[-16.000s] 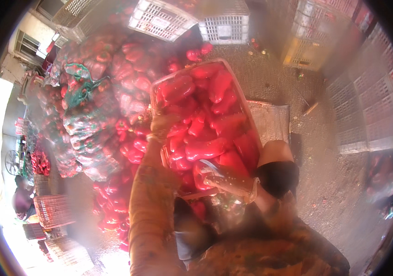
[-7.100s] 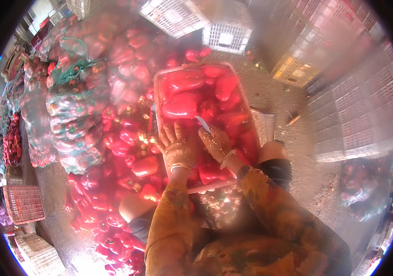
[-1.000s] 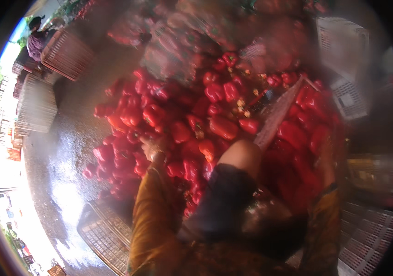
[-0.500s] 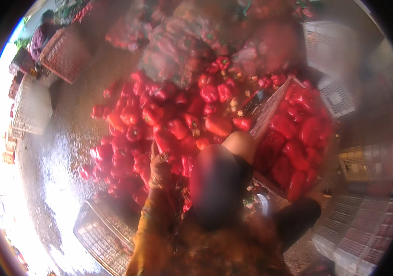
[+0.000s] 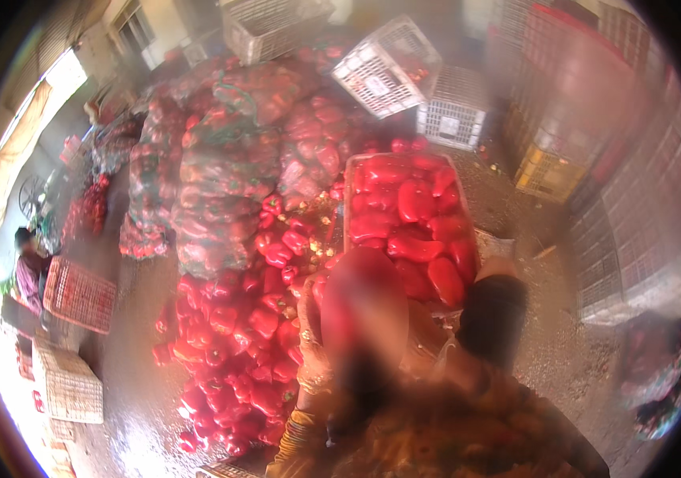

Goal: The person uses a knife to remove the cores from red bell peppers and places the processed peppers into a plastic bin.

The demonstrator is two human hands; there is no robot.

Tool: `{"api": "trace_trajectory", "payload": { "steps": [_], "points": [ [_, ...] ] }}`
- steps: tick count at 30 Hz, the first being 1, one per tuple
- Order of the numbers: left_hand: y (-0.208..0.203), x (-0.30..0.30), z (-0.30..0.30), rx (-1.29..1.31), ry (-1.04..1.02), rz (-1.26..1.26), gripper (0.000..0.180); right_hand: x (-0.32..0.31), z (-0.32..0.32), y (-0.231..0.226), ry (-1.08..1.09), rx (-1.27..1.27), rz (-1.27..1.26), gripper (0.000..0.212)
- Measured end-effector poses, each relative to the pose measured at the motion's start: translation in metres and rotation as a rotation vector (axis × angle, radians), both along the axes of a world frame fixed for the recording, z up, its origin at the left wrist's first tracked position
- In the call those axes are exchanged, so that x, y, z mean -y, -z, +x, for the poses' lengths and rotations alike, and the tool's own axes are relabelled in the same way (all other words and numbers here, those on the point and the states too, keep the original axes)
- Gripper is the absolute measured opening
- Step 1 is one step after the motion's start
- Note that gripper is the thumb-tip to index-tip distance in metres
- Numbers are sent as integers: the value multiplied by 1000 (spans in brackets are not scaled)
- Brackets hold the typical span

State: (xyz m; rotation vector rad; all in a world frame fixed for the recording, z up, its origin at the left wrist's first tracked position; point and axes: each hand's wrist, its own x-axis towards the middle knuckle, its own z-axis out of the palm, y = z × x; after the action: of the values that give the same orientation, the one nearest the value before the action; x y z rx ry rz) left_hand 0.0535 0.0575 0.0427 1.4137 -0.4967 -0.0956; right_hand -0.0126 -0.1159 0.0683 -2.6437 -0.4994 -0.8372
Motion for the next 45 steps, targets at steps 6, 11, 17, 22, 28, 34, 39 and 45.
{"api": "trace_trajectory", "payload": {
  "steps": [6,11,17,22,28,34,39,45],
  "points": [
    [-14,13,-31,126,44,218,118,11,-44,-4,-11,-226,263,15],
    [-55,61,-71,-267,64,-108,113,11,-90,21,86,-567,606,29],
    [-58,54,-90,-466,90,-394,101,-13,-102,38,49,-312,606,26],
    [-24,55,-98,-431,53,-378,80,-4,-98,56,29,-22,298,27],
    [-6,47,-84,-638,62,-496,62,-28,-75,98,-7,-297,722,20],
    [-1,78,-91,-527,106,-305,58,16,-112,64,80,-335,759,31],
    [-7,100,-71,-341,122,-99,61,27,-89,36,17,-356,852,41],
    [0,128,-82,-292,218,59,65,42,-109,22,12,-432,1047,53]
  ]
}}
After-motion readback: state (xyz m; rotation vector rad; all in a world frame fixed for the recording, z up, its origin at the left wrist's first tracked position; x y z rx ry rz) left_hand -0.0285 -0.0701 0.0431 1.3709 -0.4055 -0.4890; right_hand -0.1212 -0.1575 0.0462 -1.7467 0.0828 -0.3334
